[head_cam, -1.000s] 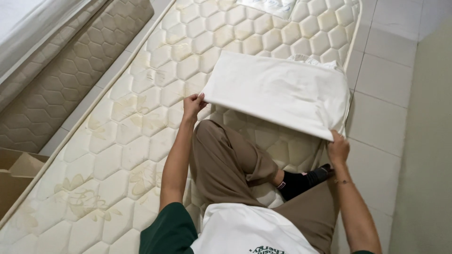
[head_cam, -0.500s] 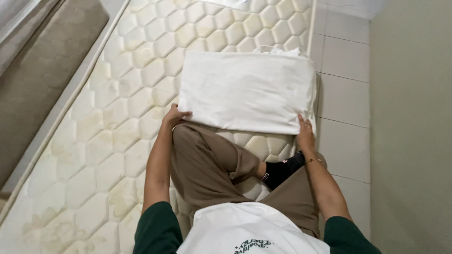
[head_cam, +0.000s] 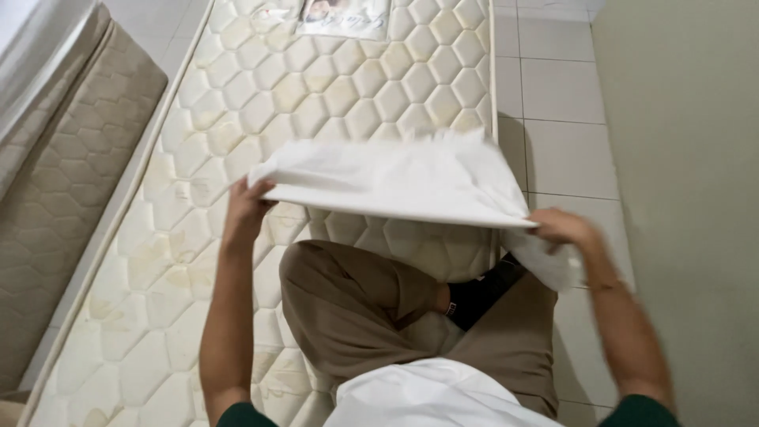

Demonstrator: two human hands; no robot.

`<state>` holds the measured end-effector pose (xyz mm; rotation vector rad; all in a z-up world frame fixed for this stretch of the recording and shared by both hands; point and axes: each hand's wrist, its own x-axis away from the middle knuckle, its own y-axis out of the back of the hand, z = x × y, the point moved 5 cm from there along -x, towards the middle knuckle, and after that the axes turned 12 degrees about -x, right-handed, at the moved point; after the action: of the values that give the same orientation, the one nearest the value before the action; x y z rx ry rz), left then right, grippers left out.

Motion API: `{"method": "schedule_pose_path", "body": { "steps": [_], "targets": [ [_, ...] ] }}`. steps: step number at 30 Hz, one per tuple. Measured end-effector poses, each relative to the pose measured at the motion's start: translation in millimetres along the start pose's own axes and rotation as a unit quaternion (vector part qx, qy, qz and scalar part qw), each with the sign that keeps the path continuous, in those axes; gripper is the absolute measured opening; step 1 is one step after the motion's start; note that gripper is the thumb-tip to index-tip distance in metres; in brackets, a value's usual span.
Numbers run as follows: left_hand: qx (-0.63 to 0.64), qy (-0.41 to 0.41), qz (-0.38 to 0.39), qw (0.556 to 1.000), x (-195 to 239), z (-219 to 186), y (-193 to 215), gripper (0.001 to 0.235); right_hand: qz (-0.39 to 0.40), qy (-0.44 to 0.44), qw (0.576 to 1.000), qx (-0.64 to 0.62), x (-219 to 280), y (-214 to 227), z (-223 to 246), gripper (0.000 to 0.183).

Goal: Folding white garments or linens while sitting on the floor next to a mattress.

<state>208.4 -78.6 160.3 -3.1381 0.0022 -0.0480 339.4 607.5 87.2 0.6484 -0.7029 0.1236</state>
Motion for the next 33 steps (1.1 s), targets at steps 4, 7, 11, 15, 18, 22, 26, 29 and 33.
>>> {"method": "schedule_pose_path", "body": {
  "steps": [4, 7, 11, 15, 18, 22, 26, 29, 33],
  "targets": [
    [0.074, -0.021, 0.042, 0.996, 28.9, -110.5, -17.3, 0.022, -0.036, 0.004, 0.995, -0.091, 114.6, 75.0, 66.7, 0.029],
    [0.111, -0.05, 0.082, 0.989, -2.5, -133.6, -32.9, 0.021, -0.094, 0.022, 0.995, 0.038, 130.1, 121.2, 121.3, 0.025],
    [0.133, -0.056, 0.067, 0.987, -89.8, -123.7, -34.2, 0.023, -0.156, 0.116, 0.96, 0.201, 96.2, 152.5, 169.4, 0.026],
    [0.195, -0.138, 0.001, 0.971, -136.0, -170.9, -9.7, 0.027, -0.386, 0.29, 0.845, 0.23, 147.7, 152.3, 235.8, 0.046],
    [0.076, -0.29, -0.001, 0.954, -53.0, -266.9, -5.3, 0.032, -0.55, 0.39, 0.699, 0.238, 190.3, 144.4, 249.3, 0.042],
    [0.015, -0.247, -0.082, 0.965, -14.5, -259.0, 8.2, 0.043, -0.661, 0.442, 0.514, 0.322, 172.7, 107.4, 240.6, 0.039],
    [-0.063, -0.166, -0.086, 0.98, -63.9, -74.8, 73.4, 0.068, -0.556, 0.437, 0.674, 0.215, 97.4, 46.0, 208.9, 0.05],
    [-0.111, -0.022, -0.133, 0.985, -59.3, 106.0, 122.0, 0.063, -0.426, 0.382, 0.812, 0.118, 23.8, -30.4, 163.7, 0.048],
    [0.065, 0.196, -0.224, 0.953, 18.1, 242.2, 115.7, 0.042, -0.172, 0.1, 0.953, -0.228, -39.6, -129.5, 99.1, 0.05]
  ]
}}
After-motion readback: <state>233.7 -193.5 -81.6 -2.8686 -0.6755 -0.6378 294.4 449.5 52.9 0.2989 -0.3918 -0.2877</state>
